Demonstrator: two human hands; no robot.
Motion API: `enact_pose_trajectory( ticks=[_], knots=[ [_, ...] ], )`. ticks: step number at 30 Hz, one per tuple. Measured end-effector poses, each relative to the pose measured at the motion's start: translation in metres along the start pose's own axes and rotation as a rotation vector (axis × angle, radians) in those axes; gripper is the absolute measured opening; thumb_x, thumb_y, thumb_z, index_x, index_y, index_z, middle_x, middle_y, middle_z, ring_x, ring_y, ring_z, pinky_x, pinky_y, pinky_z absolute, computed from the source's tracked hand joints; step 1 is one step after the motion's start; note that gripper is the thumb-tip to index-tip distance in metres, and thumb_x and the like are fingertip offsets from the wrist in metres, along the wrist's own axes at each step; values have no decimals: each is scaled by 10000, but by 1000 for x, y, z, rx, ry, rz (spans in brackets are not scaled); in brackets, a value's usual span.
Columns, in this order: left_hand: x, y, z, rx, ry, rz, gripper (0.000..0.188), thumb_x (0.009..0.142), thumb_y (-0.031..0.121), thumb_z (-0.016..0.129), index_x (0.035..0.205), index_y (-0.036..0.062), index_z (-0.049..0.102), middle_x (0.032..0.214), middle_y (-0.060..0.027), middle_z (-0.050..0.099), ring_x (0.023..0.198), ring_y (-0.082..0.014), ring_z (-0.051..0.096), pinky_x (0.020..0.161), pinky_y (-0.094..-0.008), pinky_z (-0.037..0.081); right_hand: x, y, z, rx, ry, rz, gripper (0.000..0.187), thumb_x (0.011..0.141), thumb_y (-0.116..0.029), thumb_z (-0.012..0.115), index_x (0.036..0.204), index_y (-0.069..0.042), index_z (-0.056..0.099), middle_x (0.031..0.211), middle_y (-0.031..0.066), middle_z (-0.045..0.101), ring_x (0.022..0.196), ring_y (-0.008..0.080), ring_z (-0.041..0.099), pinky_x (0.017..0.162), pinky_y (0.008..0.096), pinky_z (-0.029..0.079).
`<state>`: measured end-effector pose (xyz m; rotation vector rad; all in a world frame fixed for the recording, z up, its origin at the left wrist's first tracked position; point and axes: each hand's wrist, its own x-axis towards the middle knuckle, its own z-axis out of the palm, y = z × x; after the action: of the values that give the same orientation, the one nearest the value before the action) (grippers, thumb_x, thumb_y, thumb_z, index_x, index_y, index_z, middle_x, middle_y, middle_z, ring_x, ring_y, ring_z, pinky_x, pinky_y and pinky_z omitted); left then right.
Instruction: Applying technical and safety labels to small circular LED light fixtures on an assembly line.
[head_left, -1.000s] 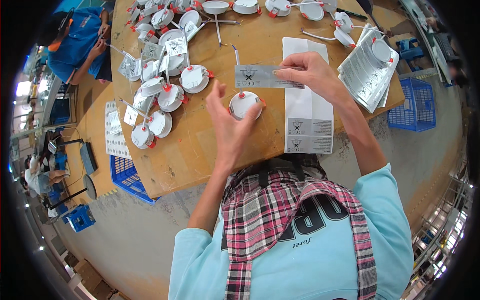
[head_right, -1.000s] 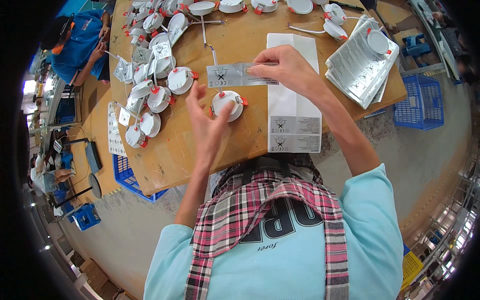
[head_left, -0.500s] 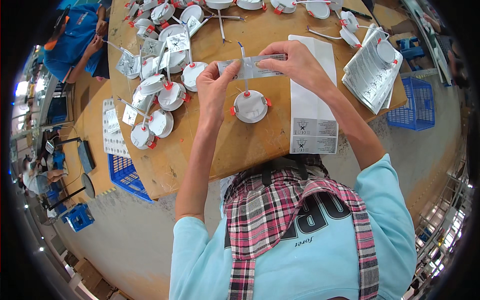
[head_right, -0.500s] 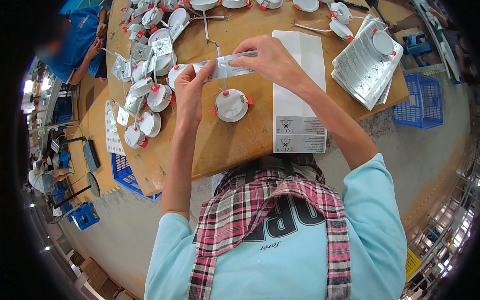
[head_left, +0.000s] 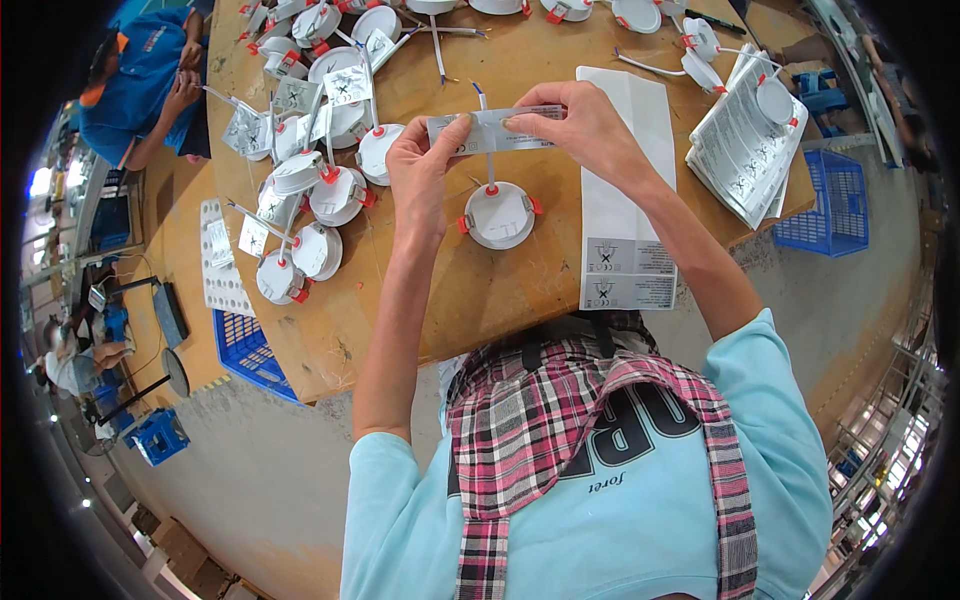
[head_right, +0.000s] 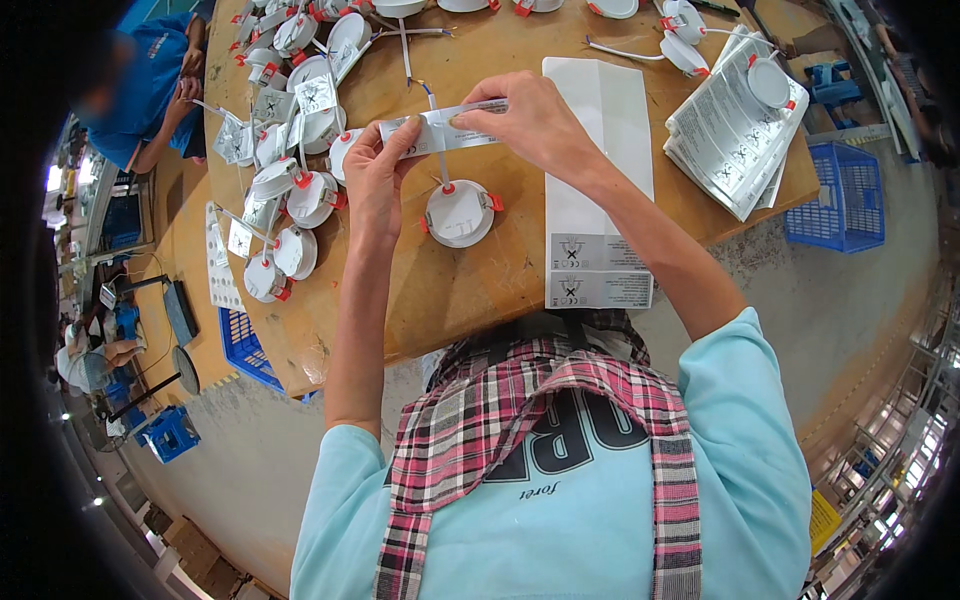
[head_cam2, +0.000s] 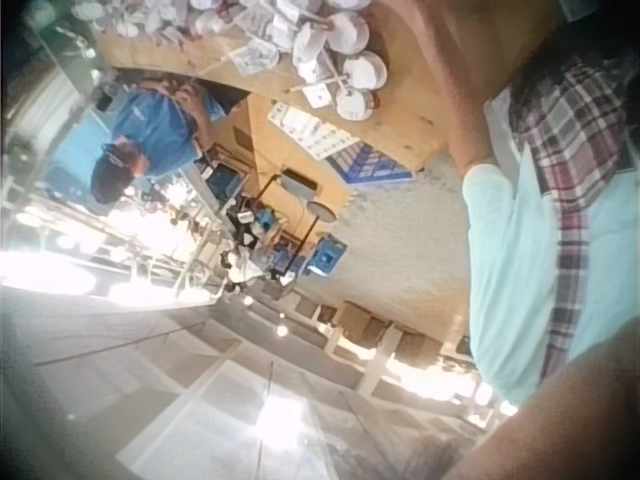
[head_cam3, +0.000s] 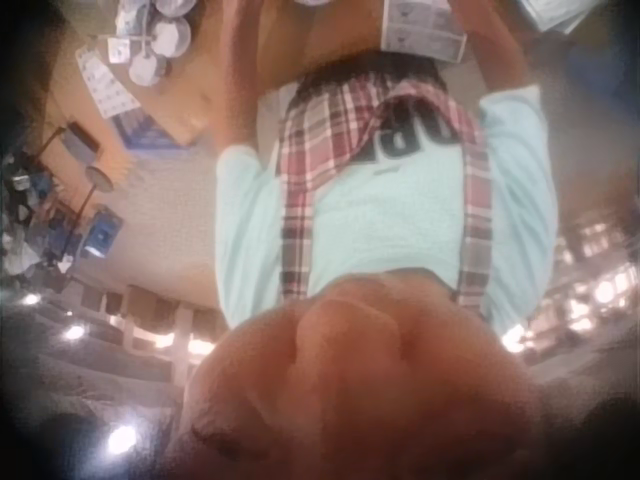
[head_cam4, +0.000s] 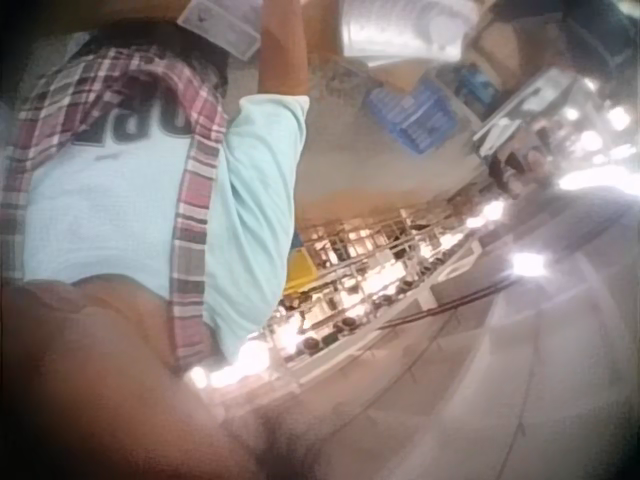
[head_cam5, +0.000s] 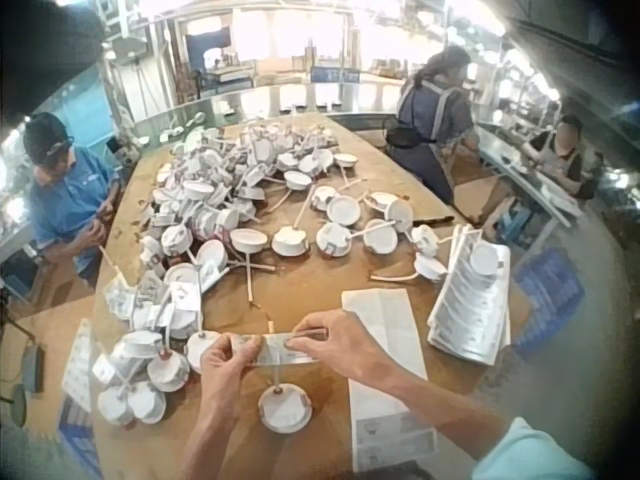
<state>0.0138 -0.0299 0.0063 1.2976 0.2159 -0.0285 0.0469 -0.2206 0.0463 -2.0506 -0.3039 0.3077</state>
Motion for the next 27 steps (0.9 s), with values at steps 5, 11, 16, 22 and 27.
enact_pose_trajectory(
  ticks=[5,11,16,22,27],
  knots=[
    [0,-1,0,-23,-9,-11,125,849,111,654,912,11,613,870,-63,650,779,-106,623,748,-267,542,0,3,0,-12,11,-15,286,812,-257,661,911,11,671,730,55,623,686,113,570,627,259,447],
    [0,-1,-1,-72,-14,-35,121,850,103,649,915,9,609,883,-68,653,791,-116,631,757,-278,549,0,3,2,25,13,0,274,812,-245,665,910,11,671,733,48,626,688,104,574,632,246,453],
    [-1,0,-2,-120,-49,-39,117,851,106,650,915,18,606,888,-68,652,797,-114,630,756,-279,549,-1,4,2,39,15,-4,264,818,-235,661,915,10,669,743,48,634,704,106,587,648,244,462],
    [-1,1,-3,-154,-112,-60,105,854,112,649,893,28,600,881,-62,649,806,-110,628,759,-278,545,2,13,-2,93,-67,31,279,844,-254,644,969,-5,656,830,62,637,795,118,593,700,261,469],
    [-1,3,-1,-155,-126,-76,140,865,121,636,943,9,606,904,-71,652,815,-116,627,771,-289,539,10,5,-4,8,40,-121,312,832,-287,661,975,-9,648,887,65,615,837,145,592,712,278,467]
  ],
)
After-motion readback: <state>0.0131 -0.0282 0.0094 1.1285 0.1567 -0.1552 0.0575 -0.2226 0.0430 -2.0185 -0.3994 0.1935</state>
